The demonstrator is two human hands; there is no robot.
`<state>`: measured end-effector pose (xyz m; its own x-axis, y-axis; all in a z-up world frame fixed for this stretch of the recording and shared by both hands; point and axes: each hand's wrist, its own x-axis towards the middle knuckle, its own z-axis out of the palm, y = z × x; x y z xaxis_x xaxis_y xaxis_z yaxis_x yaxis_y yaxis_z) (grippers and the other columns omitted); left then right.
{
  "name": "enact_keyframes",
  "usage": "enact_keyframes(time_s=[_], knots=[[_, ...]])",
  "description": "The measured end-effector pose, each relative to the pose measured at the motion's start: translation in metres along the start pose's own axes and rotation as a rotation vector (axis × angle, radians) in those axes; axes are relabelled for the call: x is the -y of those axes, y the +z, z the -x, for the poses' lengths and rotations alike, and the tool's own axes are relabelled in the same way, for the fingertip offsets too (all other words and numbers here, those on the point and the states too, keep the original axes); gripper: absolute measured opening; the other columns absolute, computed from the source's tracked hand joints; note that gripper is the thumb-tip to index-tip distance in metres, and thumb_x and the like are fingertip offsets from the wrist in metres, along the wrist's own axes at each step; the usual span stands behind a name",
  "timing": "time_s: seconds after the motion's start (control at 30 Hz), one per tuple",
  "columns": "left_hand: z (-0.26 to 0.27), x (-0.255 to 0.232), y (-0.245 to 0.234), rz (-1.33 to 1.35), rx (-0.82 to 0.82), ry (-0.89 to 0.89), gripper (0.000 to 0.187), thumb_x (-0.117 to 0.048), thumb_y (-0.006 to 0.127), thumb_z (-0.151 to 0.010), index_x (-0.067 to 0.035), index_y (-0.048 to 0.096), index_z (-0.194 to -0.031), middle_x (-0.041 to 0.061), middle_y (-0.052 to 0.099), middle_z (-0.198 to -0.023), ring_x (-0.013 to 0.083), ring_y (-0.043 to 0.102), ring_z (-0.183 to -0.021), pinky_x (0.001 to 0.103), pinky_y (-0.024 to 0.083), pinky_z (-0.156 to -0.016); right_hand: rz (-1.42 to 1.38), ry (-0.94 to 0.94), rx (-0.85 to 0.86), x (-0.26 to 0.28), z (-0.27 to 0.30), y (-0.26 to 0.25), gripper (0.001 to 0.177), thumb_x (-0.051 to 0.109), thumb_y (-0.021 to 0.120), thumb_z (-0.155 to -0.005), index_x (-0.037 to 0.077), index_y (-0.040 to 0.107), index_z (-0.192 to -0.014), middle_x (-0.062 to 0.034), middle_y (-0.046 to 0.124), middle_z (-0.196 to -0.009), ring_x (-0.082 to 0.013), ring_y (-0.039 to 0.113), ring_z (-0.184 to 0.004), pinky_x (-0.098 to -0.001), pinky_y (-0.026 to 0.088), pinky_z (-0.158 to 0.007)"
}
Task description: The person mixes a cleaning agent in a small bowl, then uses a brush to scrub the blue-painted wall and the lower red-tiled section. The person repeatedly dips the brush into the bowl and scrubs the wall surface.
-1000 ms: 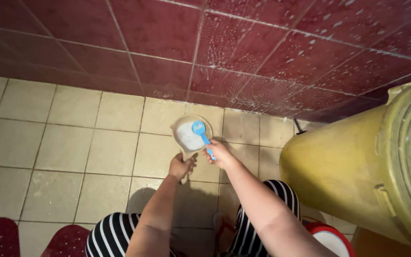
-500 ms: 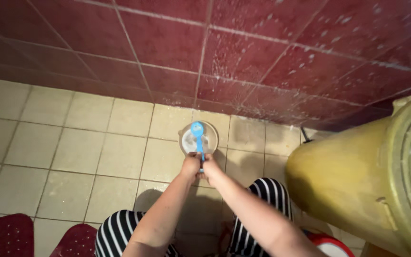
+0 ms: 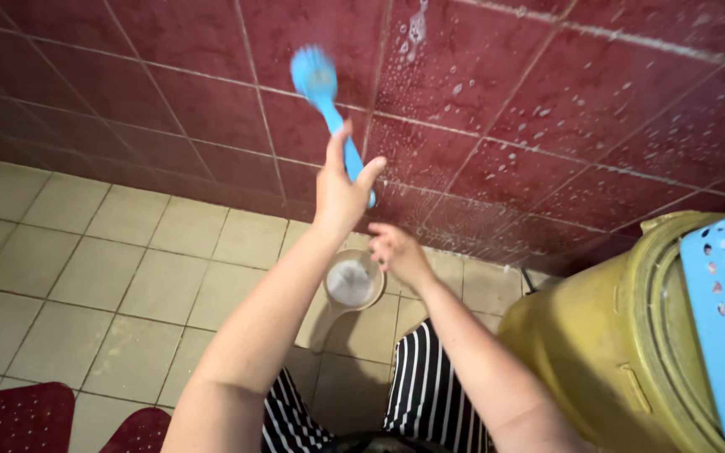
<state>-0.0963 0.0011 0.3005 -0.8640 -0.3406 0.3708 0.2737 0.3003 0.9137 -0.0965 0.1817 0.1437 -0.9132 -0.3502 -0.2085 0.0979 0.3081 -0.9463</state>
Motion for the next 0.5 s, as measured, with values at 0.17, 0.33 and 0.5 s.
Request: enact_keyframes(time_s=[0.17,0.33,0.5], knots=[[-0.032,0.008,-0.007,-0.04,-0.004,0.096,0.095,-0.005,0.062,-0.088,-0.013,0.004,-0.164,0.033,0.048,-0.148,0.0389,0.067,-0.111,0.043,0.054,-0.09,0.016,0.192,0.099,-0.07,0.025,0.053,0.043,0.018,0.063,-0.097,0.013,0.061,-0.14,-0.0058,0.07,-0.096,-0.0148,0.066,-0.079,-0.0304,0.055,-0.062],[-0.011,0.07,-0.018,-0.326,0.049,0.082,0.09,-0.007,0.057,-0.095,-0.017,0.001,-0.165,0.029,0.056,-0.126,0.0486,0.063,-0.1,0.052,0.051,-0.085,0.329,0.01,0.085,-0.062,0.007,0.04,0.033,0.018,0.062,-0.1,0.011,0.064,-0.133,-0.0046,0.072,-0.105,-0.0153,0.067,-0.097,-0.0331,0.056,-0.085],[-0.04,0.015,-0.024,-0.473,-0.016,0.197,0.07,-0.019,0.059,-0.104,-0.029,0.023,-0.163,0.022,0.058,-0.107,0.0448,0.065,-0.086,0.054,0.053,-0.074,0.8,-0.598,-0.403,0.153,-0.033,-0.048,0.042,0.009,0.068,-0.092,0.003,0.064,-0.134,-0.0199,0.054,-0.146,-0.0345,0.048,-0.14,-0.0459,0.038,-0.12]])
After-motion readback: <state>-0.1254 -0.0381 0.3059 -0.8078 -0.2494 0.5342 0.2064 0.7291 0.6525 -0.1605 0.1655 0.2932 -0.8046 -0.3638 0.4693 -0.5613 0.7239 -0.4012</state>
